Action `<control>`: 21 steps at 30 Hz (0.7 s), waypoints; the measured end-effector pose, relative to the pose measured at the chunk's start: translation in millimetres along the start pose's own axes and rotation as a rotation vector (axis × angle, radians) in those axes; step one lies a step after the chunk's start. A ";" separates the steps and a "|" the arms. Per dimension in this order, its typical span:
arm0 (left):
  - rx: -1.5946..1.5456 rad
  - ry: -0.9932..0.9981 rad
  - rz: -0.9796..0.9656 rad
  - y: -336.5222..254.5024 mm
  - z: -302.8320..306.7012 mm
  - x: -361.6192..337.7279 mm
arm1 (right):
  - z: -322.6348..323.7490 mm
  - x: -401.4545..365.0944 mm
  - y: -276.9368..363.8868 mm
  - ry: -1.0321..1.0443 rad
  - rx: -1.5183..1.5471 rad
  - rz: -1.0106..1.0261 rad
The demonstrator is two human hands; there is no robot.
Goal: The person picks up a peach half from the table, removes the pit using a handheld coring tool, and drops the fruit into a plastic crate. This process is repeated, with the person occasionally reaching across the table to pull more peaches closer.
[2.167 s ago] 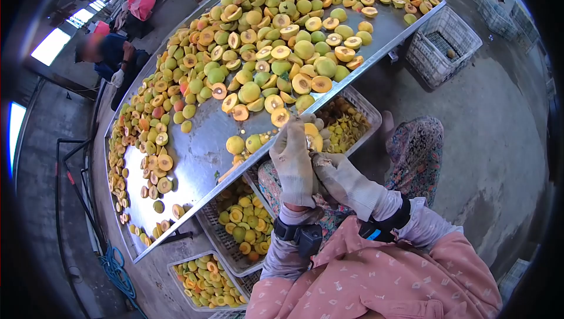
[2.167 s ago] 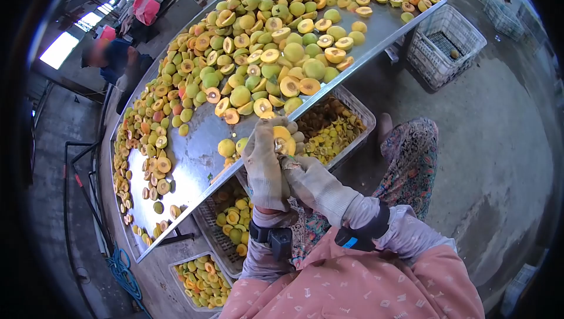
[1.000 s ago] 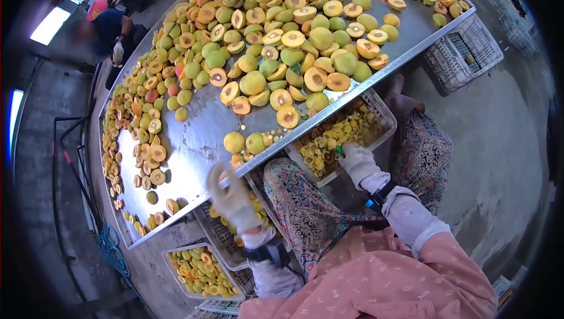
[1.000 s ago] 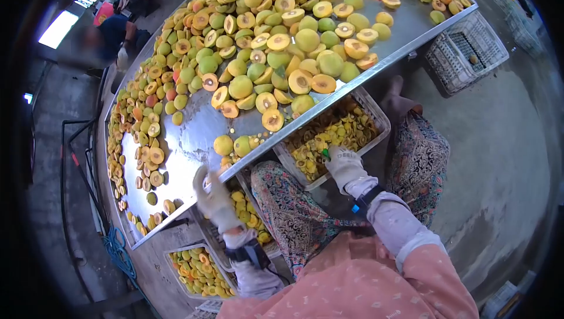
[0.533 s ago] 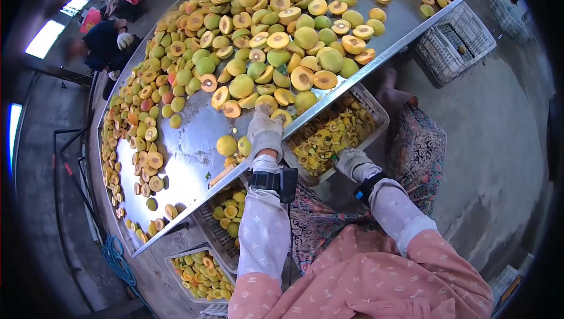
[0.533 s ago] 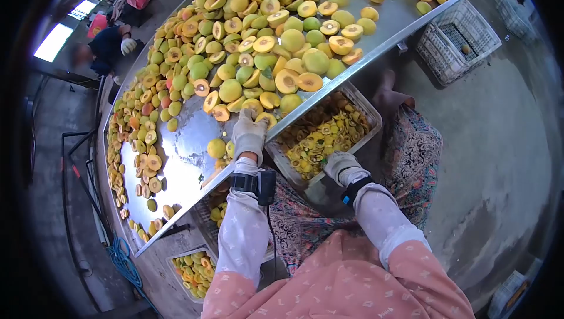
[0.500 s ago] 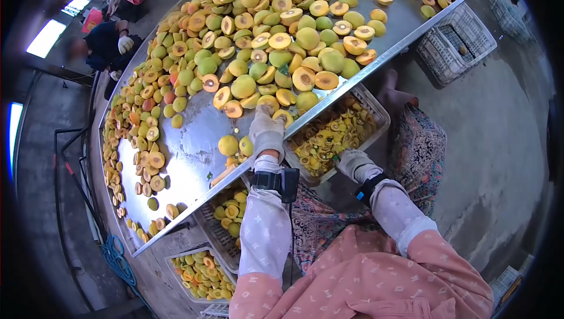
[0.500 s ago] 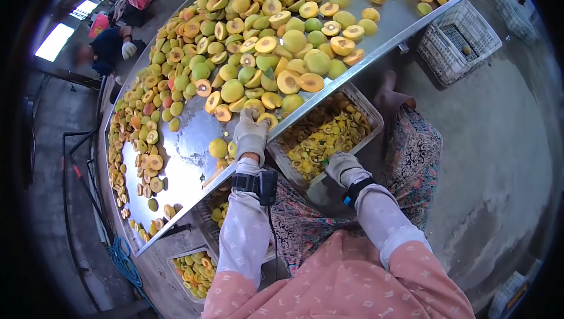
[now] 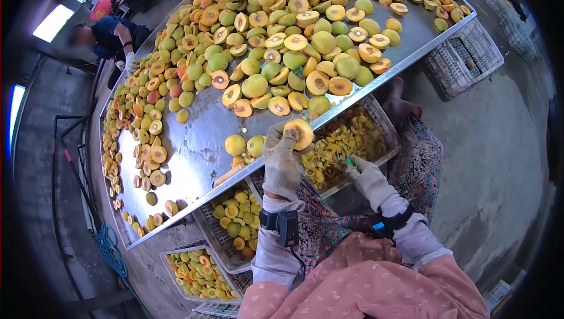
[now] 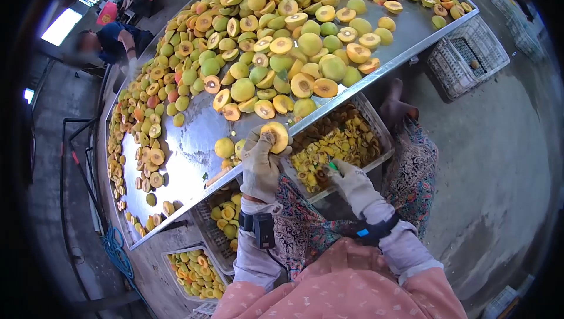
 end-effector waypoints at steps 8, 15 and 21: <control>0.421 0.001 -0.249 -15.7 -42.2 -36.7 | 21.5 -29.0 101.2 0.036 0.042 0.287; 0.597 -0.045 -0.570 -7.8 -46.3 -41.3 | 4.0 -32.7 106.1 -0.105 -0.015 0.239; 0.435 -0.187 -0.511 -4.8 -47.4 -38.0 | -10.9 -34.9 104.7 -0.227 -0.067 0.464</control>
Point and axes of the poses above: each hand's wrist, its own x-axis towards the middle knuckle, its own z-axis out of the back of the hand, y = z × x, the point moved 1 cm from there along x, towards the middle knuckle, and after that the axes turned 7 degrees about z, right-handed, at the moved point
